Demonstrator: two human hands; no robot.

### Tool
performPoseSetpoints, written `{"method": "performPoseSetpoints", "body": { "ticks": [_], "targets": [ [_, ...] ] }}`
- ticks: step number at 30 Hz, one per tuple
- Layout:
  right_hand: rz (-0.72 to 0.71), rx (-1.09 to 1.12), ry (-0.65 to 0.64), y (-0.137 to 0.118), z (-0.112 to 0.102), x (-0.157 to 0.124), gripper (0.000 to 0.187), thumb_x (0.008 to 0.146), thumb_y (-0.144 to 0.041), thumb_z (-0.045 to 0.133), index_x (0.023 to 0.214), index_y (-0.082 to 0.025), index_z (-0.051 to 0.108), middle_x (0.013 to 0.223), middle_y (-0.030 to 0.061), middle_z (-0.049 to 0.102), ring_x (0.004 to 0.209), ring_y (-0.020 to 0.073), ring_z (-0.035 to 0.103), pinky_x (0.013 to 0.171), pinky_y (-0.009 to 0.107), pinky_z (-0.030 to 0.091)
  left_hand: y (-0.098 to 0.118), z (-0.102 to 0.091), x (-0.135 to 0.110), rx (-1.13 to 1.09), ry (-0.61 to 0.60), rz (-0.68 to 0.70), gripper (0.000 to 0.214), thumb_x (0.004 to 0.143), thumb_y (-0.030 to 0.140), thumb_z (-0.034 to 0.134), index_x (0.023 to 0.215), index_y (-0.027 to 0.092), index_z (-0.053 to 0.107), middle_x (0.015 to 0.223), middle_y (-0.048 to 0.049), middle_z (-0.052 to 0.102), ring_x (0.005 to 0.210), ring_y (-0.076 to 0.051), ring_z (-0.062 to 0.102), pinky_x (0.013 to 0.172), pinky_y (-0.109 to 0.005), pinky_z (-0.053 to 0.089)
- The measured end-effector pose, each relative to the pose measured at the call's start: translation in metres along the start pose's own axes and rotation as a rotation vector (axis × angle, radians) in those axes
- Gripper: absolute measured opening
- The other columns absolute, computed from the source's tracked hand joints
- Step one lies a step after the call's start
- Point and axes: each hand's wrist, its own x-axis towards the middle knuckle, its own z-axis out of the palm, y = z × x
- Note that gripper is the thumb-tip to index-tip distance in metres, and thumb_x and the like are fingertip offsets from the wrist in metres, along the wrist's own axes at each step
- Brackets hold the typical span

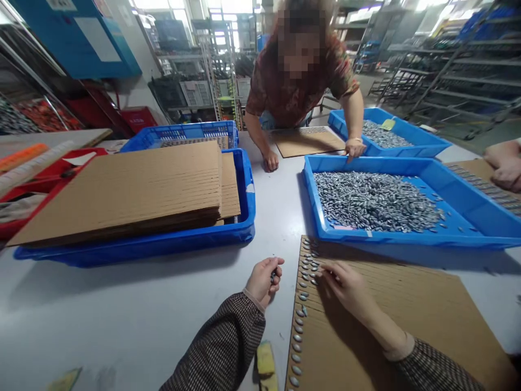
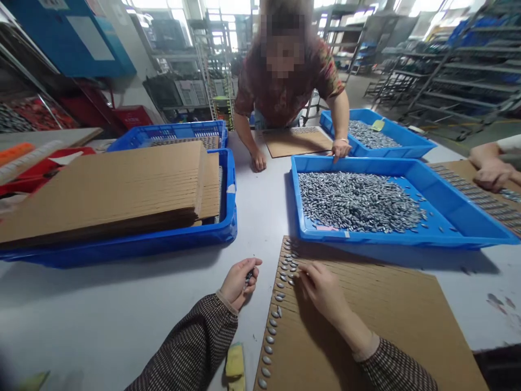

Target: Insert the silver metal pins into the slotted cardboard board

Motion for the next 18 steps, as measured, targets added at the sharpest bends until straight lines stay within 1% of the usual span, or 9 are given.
{"method": "performPoseSetpoints", "body": {
  "ticks": [4, 9, 11, 14, 18],
  "targets": [
    [0.029, -0.119, -0.061, 0.002, -0.003, 0.024, 0.030, 0.099, -0.031, 0.041, 0.099, -0.021, 0.069, 0.097, 0.0080, 0.067, 0.090, 0.0203, 0.062, 0.078, 0.031, 0.050, -0.001, -0.008, -0.011, -0.025, 0.032, 0.025, 0.034, 0.072, 0.035, 0.074, 0.093, 0.013, 0.060, 0.064, 0.0028, 0.053, 0.045, -0.004, 0.038, 0.037, -0.015, 0.018],
    [0.053, -0.292, -0.191, -0.014, 0.001, 0.053, 0.023, 0.094, -0.025, 0.048, 0.100, -0.025, 0.071, 0.097, 0.0063, 0.065, 0.091, 0.0203, 0.058, 0.065, 0.027, 0.044, -0.005, -0.017, -0.022, -0.065, 0.064, 0.068, 0.033, 0.071, 0.030, 0.073, 0.095, 0.012, 0.060, 0.066, 0.0022, 0.053, 0.047, -0.004, 0.040, 0.037, -0.015, 0.019],
    [0.044, -0.345, -0.243, -0.019, 0.001, 0.060, 0.020, 0.092, -0.024, 0.052, 0.095, -0.025, 0.071, 0.096, 0.0060, 0.064, 0.089, 0.0198, 0.057, 0.062, 0.026, 0.041, -0.007, -0.021, -0.026, -0.080, 0.075, 0.082, 0.032, 0.071, 0.029, 0.073, 0.094, 0.012, 0.060, 0.066, 0.0024, 0.053, 0.047, -0.004, 0.040, 0.037, -0.014, 0.019],
    [0.026, -0.411, -0.308, -0.022, 0.000, 0.067, 0.017, 0.090, -0.024, 0.055, 0.086, -0.024, 0.072, 0.094, 0.0057, 0.064, 0.086, 0.0192, 0.057, 0.062, 0.025, 0.038, -0.011, -0.025, -0.028, -0.102, 0.077, 0.092, 0.031, 0.072, 0.029, 0.073, 0.094, 0.012, 0.059, 0.066, 0.0025, 0.052, 0.047, -0.003, 0.040, 0.037, -0.014, 0.020],
    [0.027, -0.485, -0.355, -0.026, -0.003, 0.072, 0.020, 0.092, -0.025, 0.052, 0.084, -0.022, 0.070, 0.095, 0.0066, 0.065, 0.088, 0.0194, 0.058, 0.066, 0.026, 0.038, -0.013, -0.026, -0.026, -0.114, 0.057, 0.086, 0.026, 0.078, 0.027, 0.070, 0.095, 0.012, 0.059, 0.067, 0.0030, 0.052, 0.047, -0.003, 0.040, 0.037, -0.014, 0.022]
  ]
}}
